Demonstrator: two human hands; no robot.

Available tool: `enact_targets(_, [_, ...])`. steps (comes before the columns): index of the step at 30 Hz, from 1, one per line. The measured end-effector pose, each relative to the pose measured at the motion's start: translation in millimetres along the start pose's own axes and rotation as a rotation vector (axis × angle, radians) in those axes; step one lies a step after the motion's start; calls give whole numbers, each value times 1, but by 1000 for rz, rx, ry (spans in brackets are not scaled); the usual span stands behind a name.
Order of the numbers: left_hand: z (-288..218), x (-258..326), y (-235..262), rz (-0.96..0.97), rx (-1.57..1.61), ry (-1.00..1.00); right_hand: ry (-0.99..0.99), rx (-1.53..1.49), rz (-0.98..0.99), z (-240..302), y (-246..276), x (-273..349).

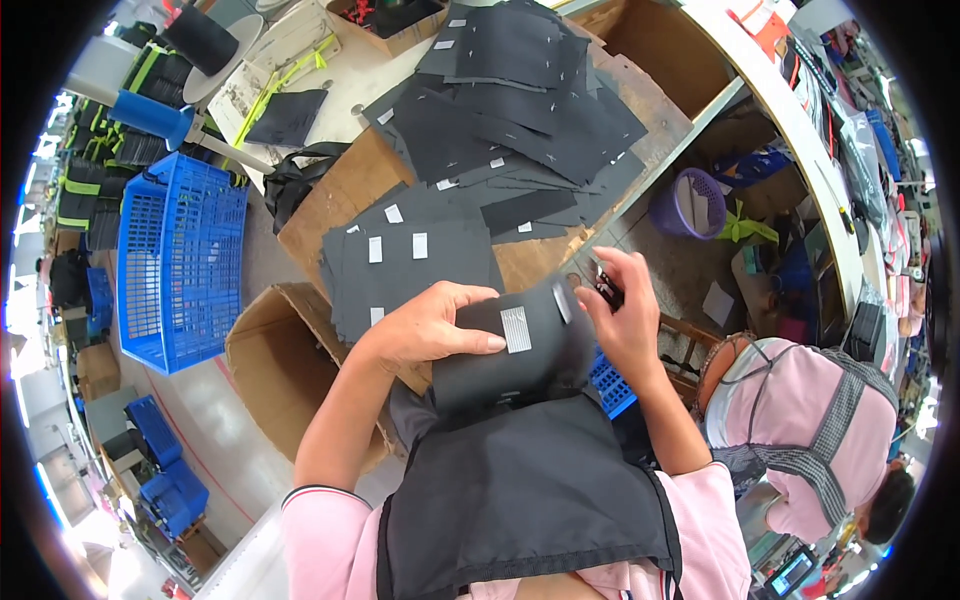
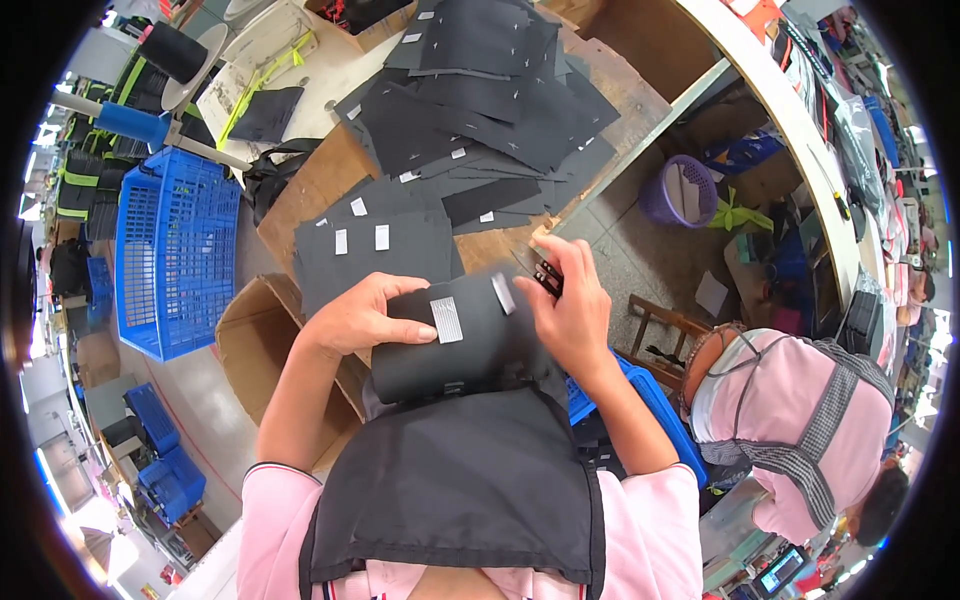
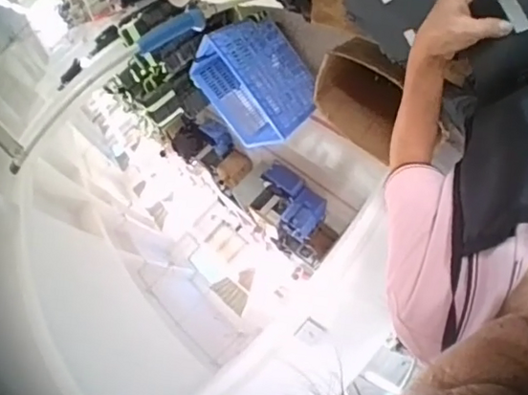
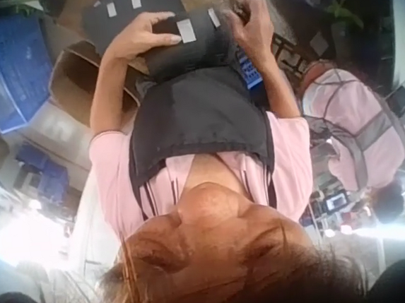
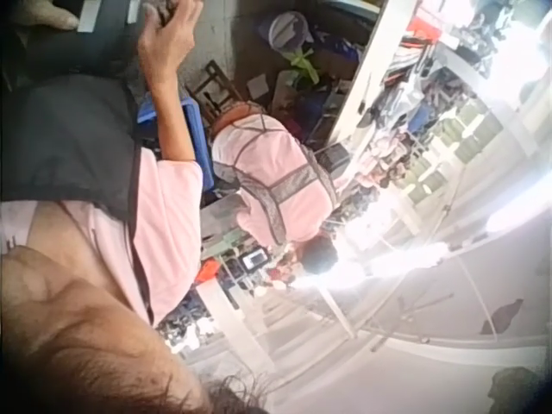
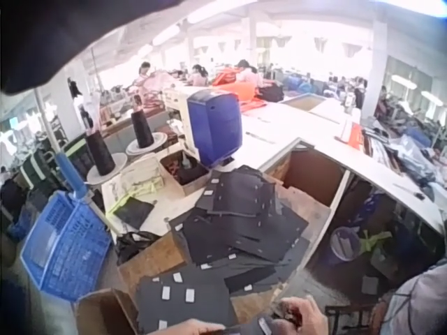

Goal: Cutting small black fabric components from larger pieces using scissors.

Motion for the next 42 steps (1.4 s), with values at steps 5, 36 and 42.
enact_targets(5, [-9,1,-1,-56,42,-88,269,-105,137,38,14,16])
enact_targets(36, [-25,12,3,-350,200,-326,-738,-993,546,-27,-50,62])
enact_targets(42, [24,17,15,-456,36,-500,-801,-1402,555,-12,-77,21])
Point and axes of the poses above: each hand's wrist, its own x-axis away from the middle knuckle, its own y-axis out of the back of the hand, z = x × y, the point moved 6 cm from there along -x, towards the middle knuckle, and after that the axes turned 9 degrees about x, right-handed, at the moved point
